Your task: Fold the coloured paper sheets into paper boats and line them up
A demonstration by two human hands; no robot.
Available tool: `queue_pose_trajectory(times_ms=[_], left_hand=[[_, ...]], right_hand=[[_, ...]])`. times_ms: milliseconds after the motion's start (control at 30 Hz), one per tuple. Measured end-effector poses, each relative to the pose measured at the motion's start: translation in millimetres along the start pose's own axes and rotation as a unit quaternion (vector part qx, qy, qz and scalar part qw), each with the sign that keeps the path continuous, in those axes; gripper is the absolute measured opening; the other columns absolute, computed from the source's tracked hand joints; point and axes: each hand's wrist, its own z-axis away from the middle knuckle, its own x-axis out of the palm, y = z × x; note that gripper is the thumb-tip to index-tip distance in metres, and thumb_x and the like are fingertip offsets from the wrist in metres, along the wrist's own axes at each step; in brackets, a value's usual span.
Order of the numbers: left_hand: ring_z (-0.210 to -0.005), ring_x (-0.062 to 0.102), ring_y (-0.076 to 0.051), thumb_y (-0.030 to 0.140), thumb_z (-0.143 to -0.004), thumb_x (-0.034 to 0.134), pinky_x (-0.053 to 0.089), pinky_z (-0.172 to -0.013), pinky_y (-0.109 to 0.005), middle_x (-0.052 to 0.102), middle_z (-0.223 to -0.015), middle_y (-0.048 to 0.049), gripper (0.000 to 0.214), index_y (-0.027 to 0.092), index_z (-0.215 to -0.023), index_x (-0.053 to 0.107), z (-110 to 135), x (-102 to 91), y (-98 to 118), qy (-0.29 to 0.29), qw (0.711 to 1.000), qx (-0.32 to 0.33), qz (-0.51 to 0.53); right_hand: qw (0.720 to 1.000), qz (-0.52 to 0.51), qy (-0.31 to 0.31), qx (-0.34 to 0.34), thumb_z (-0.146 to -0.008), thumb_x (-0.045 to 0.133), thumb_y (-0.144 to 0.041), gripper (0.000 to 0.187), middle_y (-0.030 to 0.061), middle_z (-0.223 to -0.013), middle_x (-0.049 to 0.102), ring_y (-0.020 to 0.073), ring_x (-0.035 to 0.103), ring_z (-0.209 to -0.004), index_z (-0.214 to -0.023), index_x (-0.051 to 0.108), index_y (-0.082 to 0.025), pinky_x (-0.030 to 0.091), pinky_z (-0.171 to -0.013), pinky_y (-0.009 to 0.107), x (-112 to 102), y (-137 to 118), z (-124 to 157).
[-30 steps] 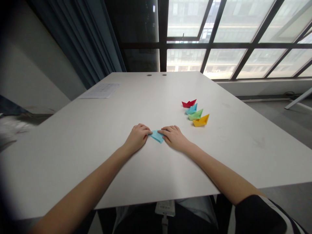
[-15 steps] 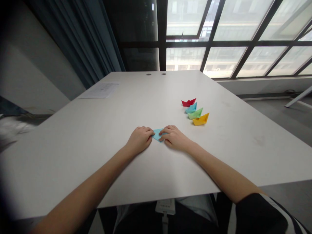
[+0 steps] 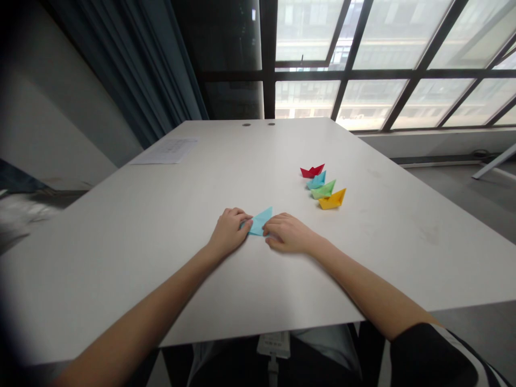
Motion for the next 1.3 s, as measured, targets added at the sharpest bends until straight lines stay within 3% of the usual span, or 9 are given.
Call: queue_pose_trajectory(times_ms=[133, 233, 300, 433, 533, 633, 933, 1133, 1300], left_hand=[[-0.089, 0.053, -0.020, 0.027, -0.076, 0.052, 0.039, -0.086, -0.037, 0.064, -0.087, -0.0058, 0.019, 0.018, -0.082, 0.067, -1.6, -1.7, -0.9, 0.003, 0.995, -0.028, 0.098], [-0.074, 0.057, -0.017, 0.025, -0.071, 0.055, 0.044, -0.075, -0.031, 0.065, -0.075, -0.0031, 0.015, 0.017, -0.080, 0.066, -2.0, -1.3, 1.3, -0.019, 0.970, -0.064, 0.234], [-0.064, 0.057, -0.014, 0.024, -0.068, 0.059, 0.045, -0.063, -0.025, 0.062, -0.068, -0.0013, 0.015, 0.016, -0.079, 0.064, -2.4, 1.0, 4.4, -0.037, 0.930, -0.102, 0.350], [-0.052, 0.052, -0.008, 0.020, -0.059, 0.067, 0.040, -0.051, -0.019, 0.057, -0.060, 0.0025, 0.022, 0.014, -0.079, 0.060, -3.7, 3.1, 13.3, -0.041, 0.817, -0.188, 0.544], [-0.055, 0.055, -0.009, 0.016, -0.055, 0.070, 0.043, -0.054, -0.020, 0.060, -0.065, 0.0022, 0.040, 0.014, -0.093, 0.059, -3.7, -1.1, 18.8, -0.055, 0.733, -0.226, 0.639], [-0.067, 0.061, -0.012, 0.014, -0.055, 0.072, 0.048, -0.062, -0.024, 0.064, -0.077, -0.0017, 0.051, 0.014, -0.103, 0.057, -2.5, -5.3, 21.3, -0.080, 0.681, -0.224, 0.693], [-0.067, 0.064, -0.013, 0.034, -0.069, 0.067, 0.049, -0.048, -0.019, 0.063, -0.087, -0.0036, 0.035, 0.020, -0.097, 0.053, -1.2, -1.8, 26.9, -0.086, 0.666, -0.238, 0.701], [-0.062, 0.062, -0.011, 0.033, -0.064, 0.071, 0.049, -0.046, -0.017, 0.059, -0.074, 0.0012, 0.034, 0.018, -0.086, 0.049, -1.3, -1.1, 28.6, -0.060, 0.682, -0.247, 0.685], [-0.060, 0.062, -0.012, 0.032, -0.068, 0.066, 0.048, -0.044, -0.018, 0.059, -0.077, -0.0003, 0.031, 0.018, -0.088, 0.046, -2.3, -1.3, 29.3, -0.057, 0.704, -0.236, 0.668]], right_hand=[[1.000, -0.011, -0.005, -0.003, -0.078, 0.051, -0.022, 0.016, 0.0062, -0.090, 0.065, 0.0183, 0.058, -0.089, -0.089, 0.061, -0.019, 0.042, -0.084, 0.034, -1.1, -2.1, -0.4], [1.000, -0.001, -0.005, -0.001, -0.080, 0.050, -0.022, 0.014, 0.0064, -0.089, 0.064, 0.0184, 0.058, -0.088, -0.087, 0.061, -0.018, 0.042, -0.084, 0.035, -0.8, -2.7, -1.5], [1.000, 0.011, 0.008, 0.000, -0.082, 0.048, -0.022, 0.014, 0.0067, -0.088, 0.063, 0.0186, 0.057, -0.087, -0.086, 0.061, -0.019, 0.042, -0.082, 0.035, 0.2, -1.8, -2.5], [0.997, 0.030, 0.067, 0.013, -0.084, 0.047, -0.024, 0.015, 0.0071, -0.086, 0.062, 0.0192, 0.054, -0.087, -0.086, 0.062, -0.020, 0.043, -0.079, 0.034, 2.8, 1.1, -4.3], [0.993, 0.007, 0.116, 0.036, -0.083, 0.047, -0.020, 0.015, 0.0065, -0.086, 0.062, 0.0179, 0.055, -0.084, -0.090, 0.061, -0.020, 0.045, -0.077, 0.032, 5.1, 0.9, -5.0], [0.983, -0.046, 0.155, 0.090, -0.083, 0.046, -0.018, 0.018, 0.0047, -0.087, 0.063, 0.0144, 0.058, -0.076, -0.095, 0.059, -0.020, 0.047, -0.072, 0.028, 8.3, -1.8, -5.9], [0.953, -0.174, 0.166, 0.183, -0.085, 0.044, -0.027, 0.023, 0.0025, -0.086, 0.068, 0.0141, 0.063, -0.075, -0.101, 0.060, -0.020, 0.049, -0.068, 0.027, 6.6, -13.3, -11.0], [0.951, -0.181, 0.180, 0.172, -0.077, 0.057, -0.030, 0.024, 0.0032, -0.085, 0.068, 0.0151, 0.064, -0.077, -0.099, 0.060, -0.019, 0.049, -0.073, 0.029, 3.9, -17.2, -12.1], [0.943, -0.208, 0.188, 0.179, -0.077, 0.057, -0.029, 0.027, 0.0048, -0.088, 0.068, 0.0153, 0.064, -0.077, -0.101, 0.057, -0.018, 0.050, -0.073, 0.030, 7.1, -13.5, -11.3]])
